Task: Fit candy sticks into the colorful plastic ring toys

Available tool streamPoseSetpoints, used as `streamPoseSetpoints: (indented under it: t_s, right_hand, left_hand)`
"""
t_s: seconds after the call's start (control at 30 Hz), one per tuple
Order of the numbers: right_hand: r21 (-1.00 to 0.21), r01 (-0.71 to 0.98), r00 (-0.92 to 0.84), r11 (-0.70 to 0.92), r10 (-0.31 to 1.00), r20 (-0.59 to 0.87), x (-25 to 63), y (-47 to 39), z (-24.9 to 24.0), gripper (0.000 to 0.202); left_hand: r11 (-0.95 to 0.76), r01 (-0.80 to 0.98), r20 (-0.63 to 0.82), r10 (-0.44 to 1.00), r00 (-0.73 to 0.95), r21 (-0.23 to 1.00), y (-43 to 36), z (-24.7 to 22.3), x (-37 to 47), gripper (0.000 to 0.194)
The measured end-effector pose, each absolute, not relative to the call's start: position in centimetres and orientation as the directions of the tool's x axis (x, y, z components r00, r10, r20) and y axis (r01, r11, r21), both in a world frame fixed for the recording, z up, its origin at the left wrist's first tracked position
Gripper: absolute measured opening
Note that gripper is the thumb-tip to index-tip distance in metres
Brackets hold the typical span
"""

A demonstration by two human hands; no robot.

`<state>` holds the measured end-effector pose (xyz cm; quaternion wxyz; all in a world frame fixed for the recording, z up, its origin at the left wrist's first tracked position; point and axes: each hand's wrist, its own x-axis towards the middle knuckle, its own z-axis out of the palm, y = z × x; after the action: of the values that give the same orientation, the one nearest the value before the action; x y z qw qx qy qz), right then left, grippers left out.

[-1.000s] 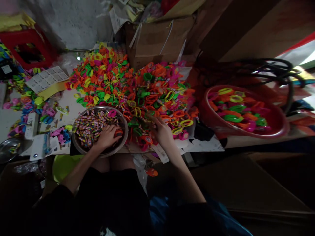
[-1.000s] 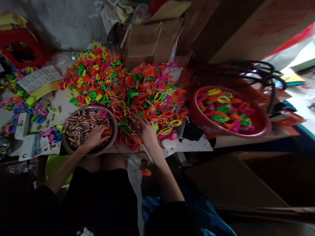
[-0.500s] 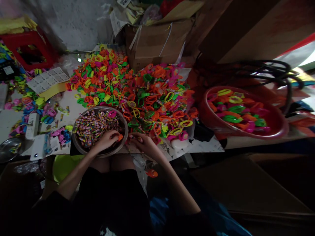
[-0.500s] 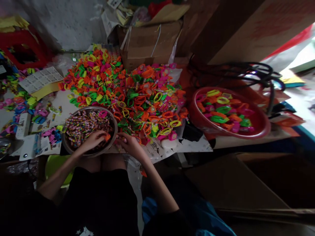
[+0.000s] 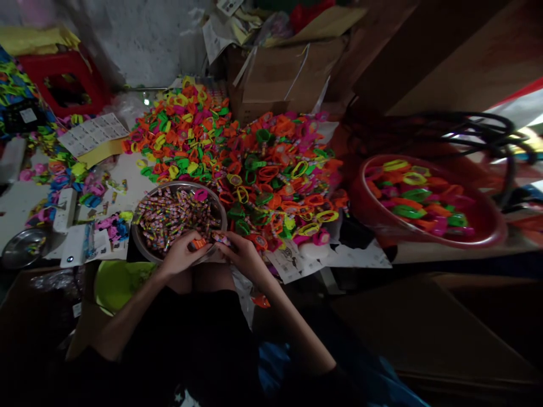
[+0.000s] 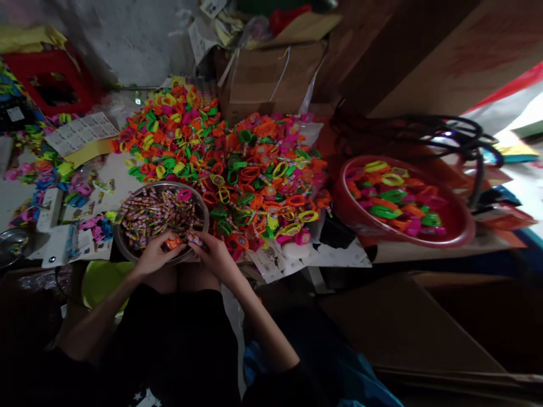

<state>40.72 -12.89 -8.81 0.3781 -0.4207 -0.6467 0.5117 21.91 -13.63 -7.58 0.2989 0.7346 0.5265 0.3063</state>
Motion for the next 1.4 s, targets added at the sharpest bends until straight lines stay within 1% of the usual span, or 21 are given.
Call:
streamPoseSetpoints:
  t_s: [0.1, 0.17, 0.33, 0.5, 0.57, 0.7, 0.8, 0.87, 0.93, 1.07, 1.13, 1.3, 1.4]
  right_hand:
    - [-0.945, 0.234, -0.376, 0.227, 0.918, 0.128, 40.9, -13.4, -8.1, 0.038]
    - [-0.923, 0.264, -0.389, 0.281, 0.906, 0.164, 40.8, -13.8, -7.9, 0.033]
    - [-0.853, 0.274, -0.432, 0.444, 0.849, 0.303, 40.9, -14.3, -7.0, 0.028]
    - [-0.778, 0.35, -0.531, 0.522, 0.794, 0.295, 41.6, -14.3, -5.5, 0.03]
    - [-0.75, 0.378, -0.542, 0.542, 0.787, 0.296, 41.8, -14.3, -5.2, 0.03]
    - [-0.72, 0.399, -0.548, 0.568, 0.777, 0.309, 41.9, -14.3, -5.1, 0.031]
    - [-0.708, 0.396, -0.558, 0.586, 0.765, 0.321, 42.0, -14.3, -5.0, 0.031]
    - [-0.698, 0.391, -0.566, 0.599, 0.755, 0.331, 42.1, -14.3, -5.1, 0.031]
    - [-0.692, 0.389, -0.568, 0.609, 0.749, 0.34, 42.2, -14.2, -5.1, 0.031]
    - [-0.691, 0.397, -0.564, 0.604, 0.754, 0.335, 42.1, -14.3, -4.9, 0.031]
    - [-0.699, 0.394, -0.562, 0.597, 0.758, 0.331, 42.1, -14.4, -4.9, 0.03]
    - [-0.729, 0.359, -0.585, 0.583, 0.749, 0.311, 41.9, -14.6, -5.3, 0.03]
    - [-0.734, 0.337, -0.591, 0.589, 0.74, 0.323, 41.9, -14.7, -5.3, 0.028]
  left_hand:
    - [-0.402, 0.643, 0.254, 0.915, 0.314, 0.652, -14.2, -7.0, 21.4, 0.019]
    - [-0.451, 0.649, 0.3, 0.893, 0.336, 0.613, -14.4, -6.8, 21.3, 0.015]
    - [-0.465, 0.631, 0.336, 0.885, 0.321, 0.622, -14.7, -6.3, 21.2, 0.015]
    - [-0.496, 0.634, 0.367, 0.867, 0.336, 0.593, -14.8, -5.8, 21.1, 0.014]
    - [-0.499, 0.629, 0.361, 0.866, 0.346, 0.596, -14.9, -5.8, 21.0, 0.017]
    - [-0.479, 0.63, 0.353, 0.878, 0.324, 0.612, -15.1, -5.5, 20.9, 0.03]
    - [-0.493, 0.631, 0.326, 0.87, 0.371, 0.598, -15.2, -5.2, 20.9, 0.026]
    - [-0.484, 0.624, 0.301, 0.874, 0.381, 0.614, -15.2, -5.1, 20.9, 0.025]
    - [-0.457, 0.615, 0.271, 0.886, 0.376, 0.642, -15.4, -4.9, 21.0, 0.027]
    - [-0.375, 0.64, 0.159, 0.915, 0.37, 0.671, -15.9, -4.8, 21.2, 0.027]
    - [-0.366, 0.663, 0.119, 0.914, 0.387, 0.654, -16.1, -4.7, 21.2, 0.026]
    - [-0.424, 0.708, 0.087, 0.884, 0.46, 0.565, -16.4, -4.1, 20.9, 0.024]
    - [-0.463, 0.719, 0.081, 0.863, 0.498, 0.518, -16.4, -3.8, 20.8, 0.022]
